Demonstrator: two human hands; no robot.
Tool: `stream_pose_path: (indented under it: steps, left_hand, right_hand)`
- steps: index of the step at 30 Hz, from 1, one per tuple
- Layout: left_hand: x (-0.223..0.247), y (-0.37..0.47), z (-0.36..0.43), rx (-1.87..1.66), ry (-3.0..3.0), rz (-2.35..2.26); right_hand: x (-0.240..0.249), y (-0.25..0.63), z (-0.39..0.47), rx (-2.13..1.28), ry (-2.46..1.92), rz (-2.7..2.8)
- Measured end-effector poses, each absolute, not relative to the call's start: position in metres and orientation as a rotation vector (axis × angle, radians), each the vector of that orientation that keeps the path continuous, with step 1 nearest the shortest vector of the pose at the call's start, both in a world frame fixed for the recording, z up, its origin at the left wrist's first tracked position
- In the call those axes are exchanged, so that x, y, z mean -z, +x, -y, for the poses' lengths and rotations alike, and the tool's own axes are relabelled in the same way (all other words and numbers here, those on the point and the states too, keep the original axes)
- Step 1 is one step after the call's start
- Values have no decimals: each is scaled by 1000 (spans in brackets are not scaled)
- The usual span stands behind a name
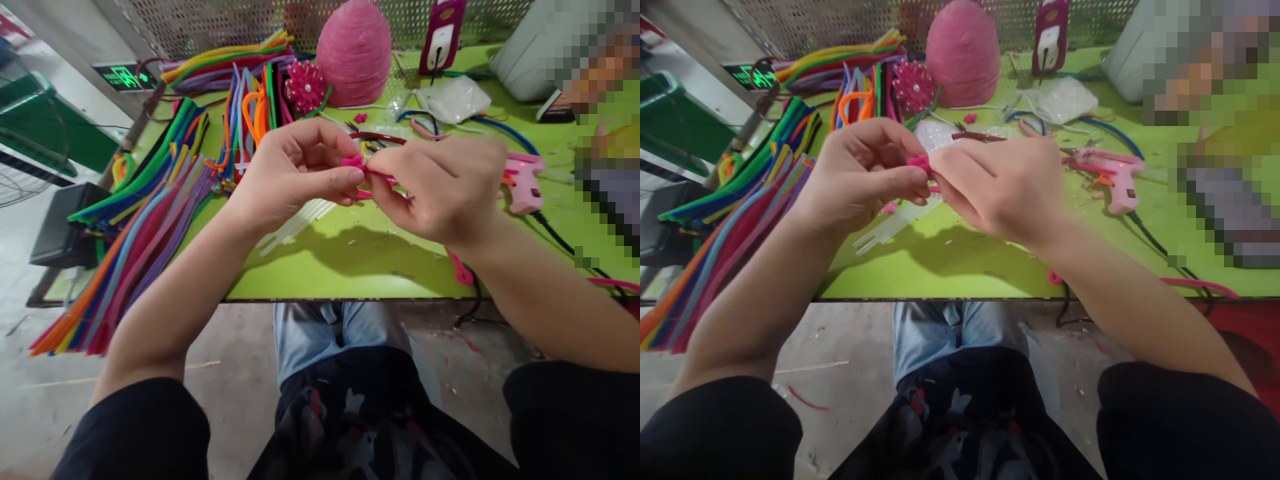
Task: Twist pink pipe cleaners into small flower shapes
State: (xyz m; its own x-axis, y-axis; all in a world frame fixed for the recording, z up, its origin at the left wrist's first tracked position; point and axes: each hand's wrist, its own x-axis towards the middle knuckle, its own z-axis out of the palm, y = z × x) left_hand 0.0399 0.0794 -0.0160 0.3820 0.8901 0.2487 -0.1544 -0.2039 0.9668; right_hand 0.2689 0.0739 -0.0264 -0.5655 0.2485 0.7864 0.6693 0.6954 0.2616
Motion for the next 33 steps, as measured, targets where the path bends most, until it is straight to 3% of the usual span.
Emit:
stream_pose_path:
  steps: [5,16,22,33]
  left_hand:
    - [29,45,-81,-1364,1702,-636]
    - [28,52,-75,-1507,1746,-751]
    - [26,42,-82,-1304,1522,-467]
    - [41,35,-87,-1331,1945,-497]
  right_hand:
    - [23,271,-75,749,-796,2238]
    - [22,265,-72,805,-541,2017]
    - [26,267,-72,787,-524,1971]
    - [25,266,-70,635,-700,2124]
